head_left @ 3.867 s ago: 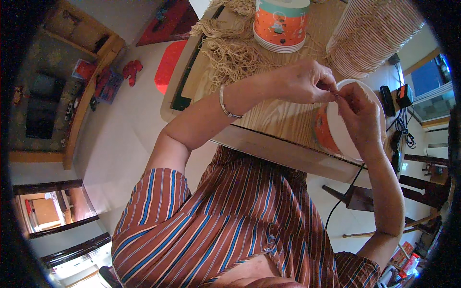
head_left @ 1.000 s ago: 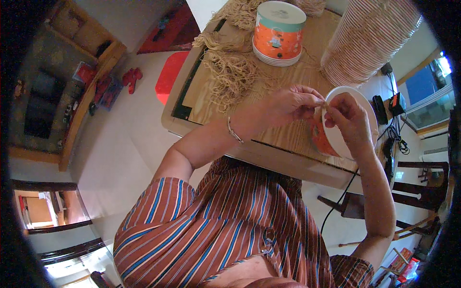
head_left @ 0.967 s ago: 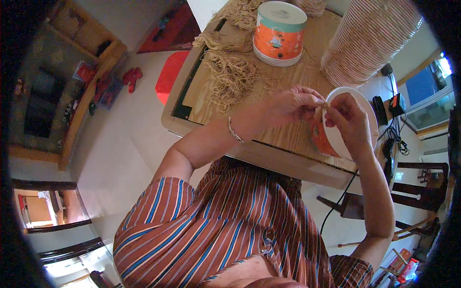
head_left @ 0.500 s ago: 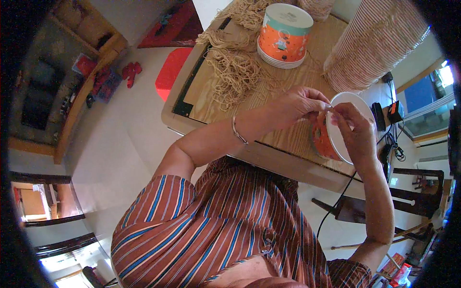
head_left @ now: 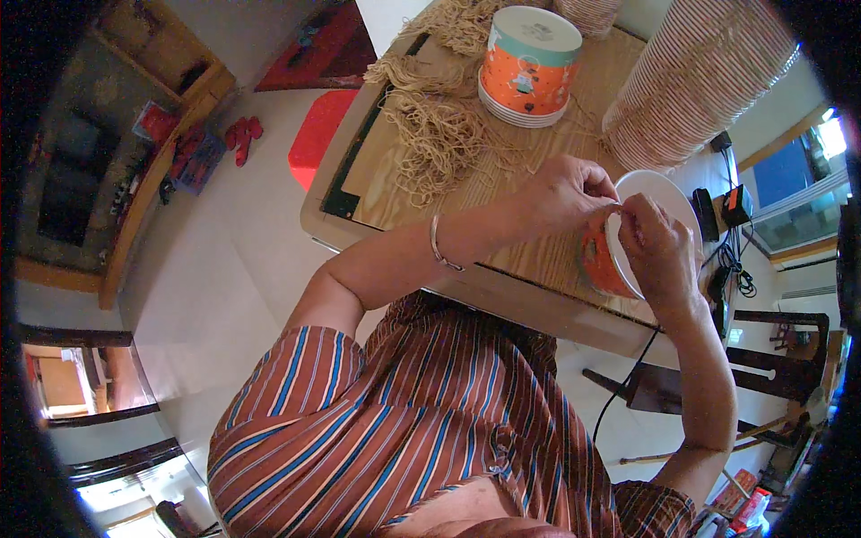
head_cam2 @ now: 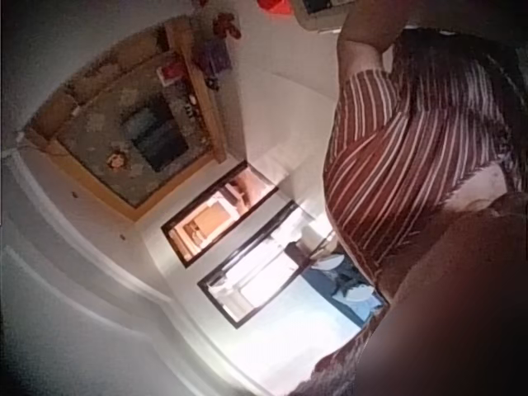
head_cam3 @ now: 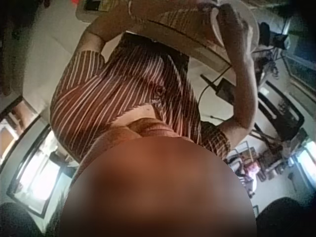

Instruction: Threading string through holes in paper cups and stacking them on a table for packaging or assembly.

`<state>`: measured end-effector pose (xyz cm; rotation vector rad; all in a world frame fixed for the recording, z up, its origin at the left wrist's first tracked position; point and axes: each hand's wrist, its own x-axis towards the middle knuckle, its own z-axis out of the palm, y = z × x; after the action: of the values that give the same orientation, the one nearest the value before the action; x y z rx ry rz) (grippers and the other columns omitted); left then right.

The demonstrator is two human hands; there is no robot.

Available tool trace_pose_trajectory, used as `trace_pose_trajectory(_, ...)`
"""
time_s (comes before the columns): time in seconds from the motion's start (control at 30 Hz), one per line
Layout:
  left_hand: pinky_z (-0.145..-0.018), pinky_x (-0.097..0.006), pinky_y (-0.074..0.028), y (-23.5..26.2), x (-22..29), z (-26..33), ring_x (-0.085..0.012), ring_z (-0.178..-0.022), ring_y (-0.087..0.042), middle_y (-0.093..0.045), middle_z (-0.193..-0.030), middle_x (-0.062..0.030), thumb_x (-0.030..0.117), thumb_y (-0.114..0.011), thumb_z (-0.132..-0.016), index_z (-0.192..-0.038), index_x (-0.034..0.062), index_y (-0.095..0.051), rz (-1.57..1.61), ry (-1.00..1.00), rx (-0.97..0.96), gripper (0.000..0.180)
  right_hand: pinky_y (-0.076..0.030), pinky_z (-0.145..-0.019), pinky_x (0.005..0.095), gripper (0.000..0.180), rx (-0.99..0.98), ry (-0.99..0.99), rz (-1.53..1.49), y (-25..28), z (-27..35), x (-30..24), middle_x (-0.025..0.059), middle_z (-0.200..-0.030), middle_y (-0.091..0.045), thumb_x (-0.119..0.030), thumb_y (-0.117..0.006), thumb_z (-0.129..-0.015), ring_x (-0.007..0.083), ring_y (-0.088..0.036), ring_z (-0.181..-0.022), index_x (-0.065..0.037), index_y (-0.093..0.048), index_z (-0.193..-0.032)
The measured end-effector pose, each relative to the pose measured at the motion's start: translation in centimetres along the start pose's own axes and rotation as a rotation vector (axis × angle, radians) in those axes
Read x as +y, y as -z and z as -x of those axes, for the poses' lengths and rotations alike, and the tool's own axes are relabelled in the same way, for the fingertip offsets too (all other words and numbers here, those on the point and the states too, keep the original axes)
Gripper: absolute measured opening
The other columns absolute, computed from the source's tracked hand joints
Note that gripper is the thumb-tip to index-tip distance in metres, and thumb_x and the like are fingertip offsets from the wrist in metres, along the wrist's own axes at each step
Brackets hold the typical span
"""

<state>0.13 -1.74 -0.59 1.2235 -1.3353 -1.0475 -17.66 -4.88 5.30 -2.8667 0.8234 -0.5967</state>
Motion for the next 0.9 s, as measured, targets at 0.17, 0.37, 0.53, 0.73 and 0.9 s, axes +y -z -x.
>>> trace_pose_trajectory(0.17,-0.058,-0.022,-0.047,0.0,0.6,-0.1,-0.0053,-0.068,-0.058,-0.067,-0.076,-0.0025,0.018,-0.071,-0.081,-0.088,0.0026,-0.068,-0.122,-0.136,0.011,0.017,-0.051,-0.058,0.0393,0.006,-0.042,-0.133,-0.263,-0.2,-0.3,1.4,0.0159,-0.072,-0.061,-0.01,-0.058,-0.085,0.0318,-0.063,-0.065,-0.006,-0.057,-0.088)
trace_pose_trajectory(0.37,-0.058,-0.022,-0.047,0.2,0.2,-0.2,-0.0053,-0.067,-0.058,-0.067,-0.079,-0.001,0.014,-0.067,-0.082,-0.088,0.0022,-0.068,-0.053,-0.041,-0.049,0.013,-0.047,-0.049,0.0263,0.011,-0.331,-0.499,-0.81,0.9,-1.7,1.8,0.0046,-0.065,-0.058,-0.013,-0.058,-0.087,0.0114,-0.056,-0.055,-0.002,-0.06,-0.085)
trace_pose_trajectory(0.53,-0.054,-0.023,-0.047,0.6,0.1,-0.5,-0.005,-0.063,-0.057,-0.064,-0.076,0.001,0.011,-0.063,-0.084,-0.091,0.0015,-0.066,0.063,-0.01,-0.145,0.012,-0.044,-0.046,0.0244,0.011,-0.395,-0.565,-1.213,0.5,-1.4,3.7,0.0042,-0.066,-0.058,-0.012,-0.058,-0.087,0.0087,-0.054,-0.054,-0.001,-0.06,-0.086)
trace_pose_trajectory(0.73,-0.055,-0.022,-0.048,1.5,-0.5,-0.7,-0.0066,-0.061,-0.056,-0.063,-0.078,-0.0005,0.015,-0.062,-0.085,-0.097,0.0017,-0.064,0.357,0.204,-0.272,0.018,-0.048,-0.055,0.0247,0.009,-0.335,-0.532,-1.035,-0.4,-1.0,3.0,0.0044,-0.073,-0.06,-0.009,-0.059,-0.086,0.0105,-0.057,-0.061,0.0,-0.059,-0.088)
trace_pose_trajectory(0.9,-0.055,-0.022,-0.048,1.4,-1.6,-0.3,-0.0076,-0.061,-0.056,-0.063,-0.08,-0.0012,0.019,-0.062,-0.086,-0.099,0.0019,-0.064,0.612,0.326,-0.35,0.022,-0.052,-0.067,0.0269,0.009,-0.221,-0.403,-0.842,-1.9,0.4,2.7,0.0063,-0.081,-0.063,-0.006,-0.059,-0.085,0.0126,-0.061,-0.075,-0.001,-0.057,-0.093)
